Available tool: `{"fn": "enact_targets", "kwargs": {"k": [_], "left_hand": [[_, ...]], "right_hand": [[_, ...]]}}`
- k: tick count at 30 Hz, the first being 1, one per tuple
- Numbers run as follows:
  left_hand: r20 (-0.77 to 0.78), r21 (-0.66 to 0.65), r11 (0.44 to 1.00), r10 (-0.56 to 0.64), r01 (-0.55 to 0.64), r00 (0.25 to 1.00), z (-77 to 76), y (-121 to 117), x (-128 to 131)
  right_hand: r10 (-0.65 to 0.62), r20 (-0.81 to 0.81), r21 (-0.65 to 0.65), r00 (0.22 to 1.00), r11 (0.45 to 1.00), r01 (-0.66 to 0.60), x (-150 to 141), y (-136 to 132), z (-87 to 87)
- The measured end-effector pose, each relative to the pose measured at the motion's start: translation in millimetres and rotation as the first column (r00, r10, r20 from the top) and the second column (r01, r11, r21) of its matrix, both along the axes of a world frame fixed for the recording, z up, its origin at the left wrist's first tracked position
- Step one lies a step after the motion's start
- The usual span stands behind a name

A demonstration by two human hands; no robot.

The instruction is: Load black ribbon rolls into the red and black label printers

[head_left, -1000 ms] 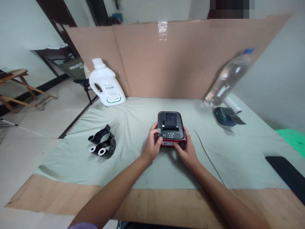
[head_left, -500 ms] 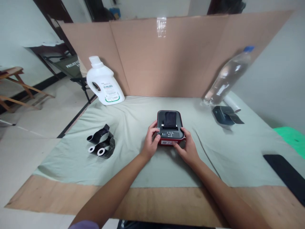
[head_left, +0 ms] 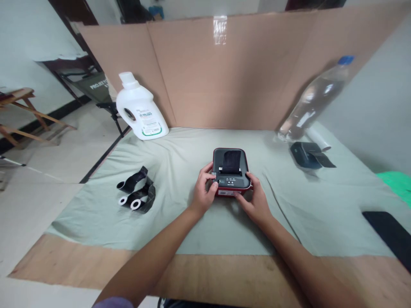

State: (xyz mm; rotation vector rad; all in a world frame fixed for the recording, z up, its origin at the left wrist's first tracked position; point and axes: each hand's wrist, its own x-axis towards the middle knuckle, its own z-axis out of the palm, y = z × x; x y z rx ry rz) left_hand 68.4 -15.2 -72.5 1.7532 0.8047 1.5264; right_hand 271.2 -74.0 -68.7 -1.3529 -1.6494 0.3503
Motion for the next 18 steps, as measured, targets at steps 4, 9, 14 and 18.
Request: {"fn": "enact_targets", "kwargs": {"k": [4, 9, 14, 18], "left_hand": [[-0.046, 0.051, 0.997, 0.056, -0.053, 0.997, 4.5, -0.6, 0.0], [-0.104, 0.061, 0.996, 0.069, -0.063, 0.992, 9.4, -0.4, -1.5], [-0.118, 0.075, 0.997, 0.030, -0.022, 0.993, 11.9, 3.6, -2.3], [-0.107, 0.065, 0.998, 0.002, 0.004, 0.994, 11.8, 6.9, -2.4]], "right_hand": [[-0.006, 0.006, 0.014, 1.000, 1.000, 0.006, -0.4, 0.1, 0.6], [-0.012, 0.007, 0.006, 1.000, 1.000, 0.012, -1.0, -0.2, 2.4], [-0.009, 0.001, 0.007, 1.000, 1.000, 0.009, -0.8, -0.1, 2.6], [-0.016, 0.009, 0.003, 1.000, 1.000, 0.016, -0.8, -0.1, 2.3]]}}
